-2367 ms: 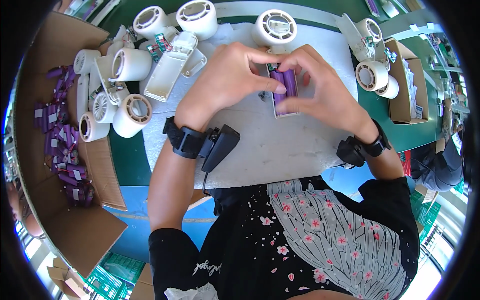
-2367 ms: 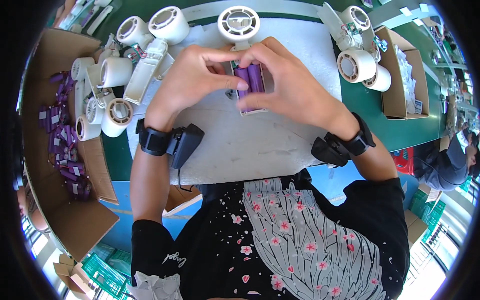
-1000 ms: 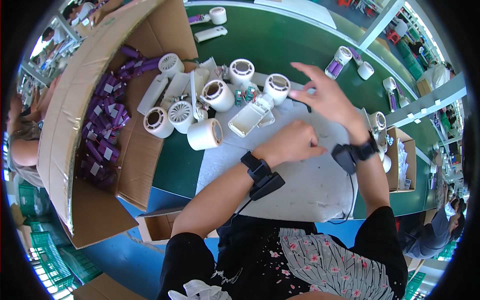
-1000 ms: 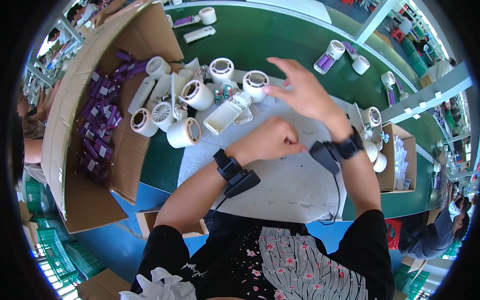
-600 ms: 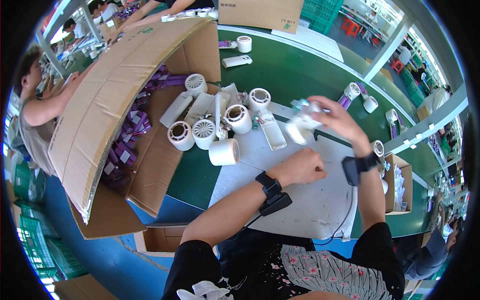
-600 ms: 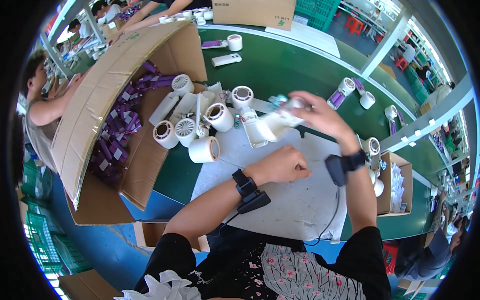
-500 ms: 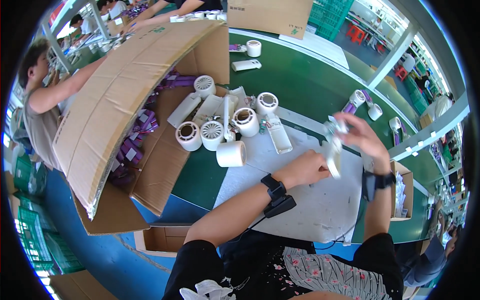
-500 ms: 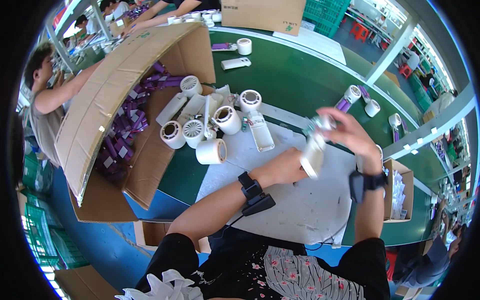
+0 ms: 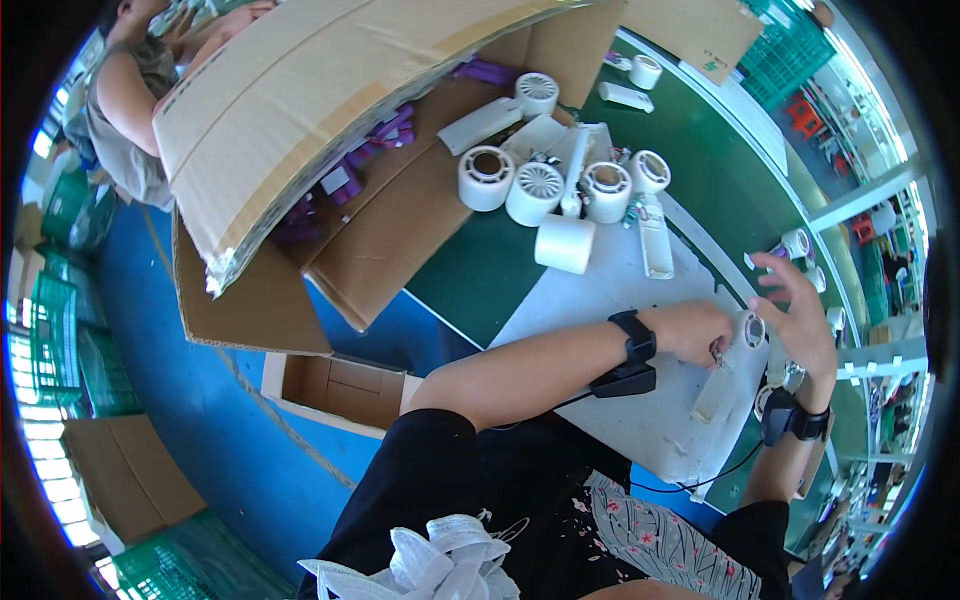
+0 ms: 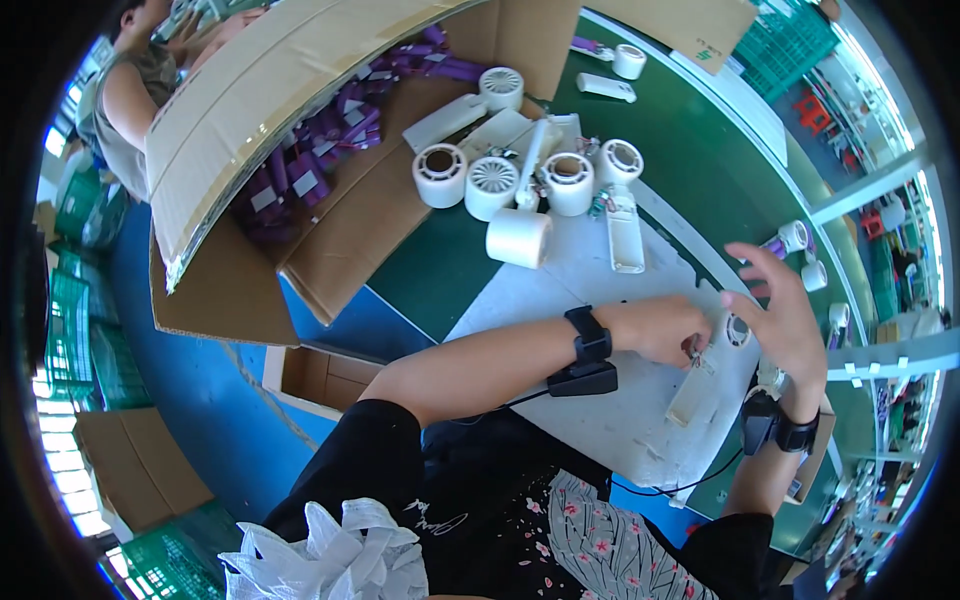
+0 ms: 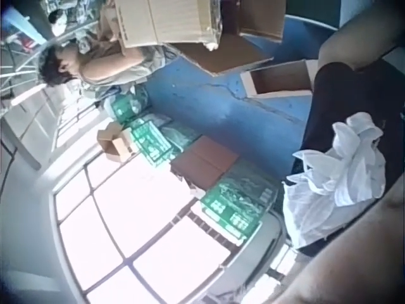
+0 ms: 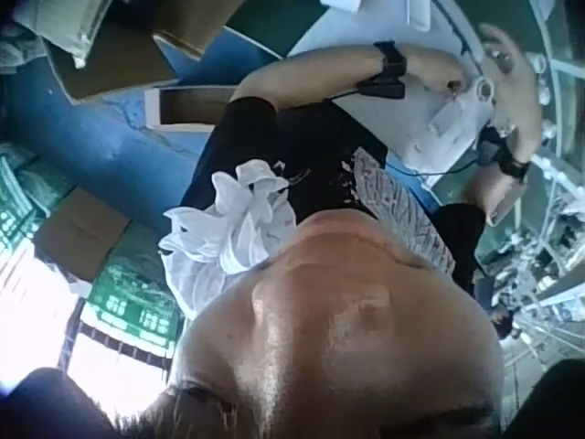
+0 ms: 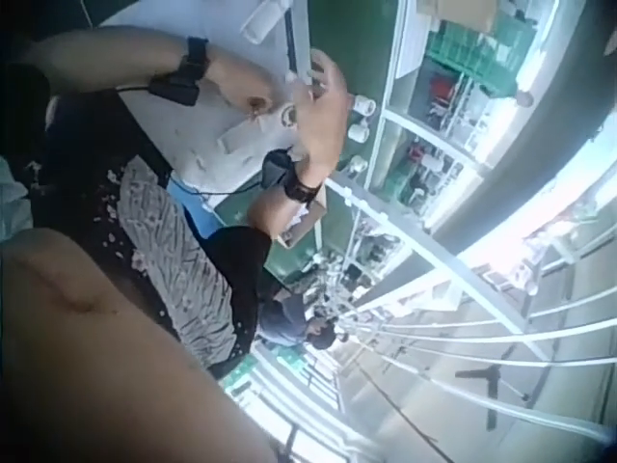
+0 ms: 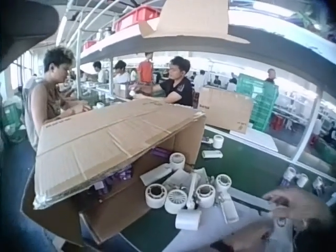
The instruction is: The person assembles handheld fans by connecting circuit boards to motor wires, pressing the boards and battery packs into the plastic housings, and setting the units aside. This process is repeated for multiple fans using components from the workspace.
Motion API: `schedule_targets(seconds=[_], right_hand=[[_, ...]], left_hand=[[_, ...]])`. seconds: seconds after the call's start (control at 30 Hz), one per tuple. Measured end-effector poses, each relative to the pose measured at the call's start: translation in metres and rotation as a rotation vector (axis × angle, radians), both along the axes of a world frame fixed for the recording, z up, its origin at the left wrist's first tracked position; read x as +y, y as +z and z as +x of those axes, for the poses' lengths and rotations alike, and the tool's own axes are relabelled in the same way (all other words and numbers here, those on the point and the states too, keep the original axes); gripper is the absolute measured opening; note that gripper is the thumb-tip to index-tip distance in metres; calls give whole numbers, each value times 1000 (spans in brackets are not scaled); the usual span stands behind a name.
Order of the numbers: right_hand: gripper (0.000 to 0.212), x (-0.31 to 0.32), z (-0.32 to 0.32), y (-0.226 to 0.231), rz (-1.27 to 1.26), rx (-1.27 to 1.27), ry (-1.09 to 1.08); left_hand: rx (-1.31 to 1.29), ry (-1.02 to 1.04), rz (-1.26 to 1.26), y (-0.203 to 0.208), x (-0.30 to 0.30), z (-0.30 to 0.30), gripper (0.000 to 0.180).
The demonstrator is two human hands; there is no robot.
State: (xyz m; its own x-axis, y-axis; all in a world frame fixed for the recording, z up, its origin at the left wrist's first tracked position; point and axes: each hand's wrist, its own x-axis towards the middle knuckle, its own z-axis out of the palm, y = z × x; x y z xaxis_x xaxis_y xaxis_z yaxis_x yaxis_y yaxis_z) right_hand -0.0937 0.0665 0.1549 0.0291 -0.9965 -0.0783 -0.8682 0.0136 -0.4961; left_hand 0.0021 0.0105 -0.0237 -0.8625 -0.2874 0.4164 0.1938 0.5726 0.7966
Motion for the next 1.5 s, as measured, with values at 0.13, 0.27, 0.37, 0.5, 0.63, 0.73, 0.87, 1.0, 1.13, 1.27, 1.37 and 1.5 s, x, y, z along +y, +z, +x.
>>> schedule_targets(seconds=[0.13,0.27,0.37,0.5,0.63,0.73,0.87,1.0,1.13,1.27,1.37,1.5], right_hand=[[46,-52,73,10,148,-44,461],[42,-103,157,-12,37,-10,822],[38,-137,236,-35,4,-24,888],[35,-173,304,-49,163,-217,788],[31,-177,327,-69,132,-329,807],[28,-175,332,-77,91,-440,784],[24,-167,332,-86,30,-592,735],[21,-147,322,-83,-48,-742,655],[30,-108,254,-44,326,-638,533],[23,-73,162,-28,130,-985,580],[19,-43,81,-14,-39,-1150,424],[20,2,-3,-33,-190,-1208,-116]], left_hand=[[10,49,3,4,5,3,23],[-51,36,69,7,10,-4,21],[-78,25,161,-11,7,-11,21],[-14,-91,23,-11,-1,-9,33],[81,18,-3,-28,3,-19,33],[154,73,-27,-46,5,-20,33],[245,132,-57,-52,2,-62,33],[333,163,-87,-58,11,-63,33],[217,77,-59,-38,12,-29,34],[246,84,-58,-44,1,-12,34],[114,-61,46,-3,-4,-4,29],[25,-89,69,6,-14,12,29]])
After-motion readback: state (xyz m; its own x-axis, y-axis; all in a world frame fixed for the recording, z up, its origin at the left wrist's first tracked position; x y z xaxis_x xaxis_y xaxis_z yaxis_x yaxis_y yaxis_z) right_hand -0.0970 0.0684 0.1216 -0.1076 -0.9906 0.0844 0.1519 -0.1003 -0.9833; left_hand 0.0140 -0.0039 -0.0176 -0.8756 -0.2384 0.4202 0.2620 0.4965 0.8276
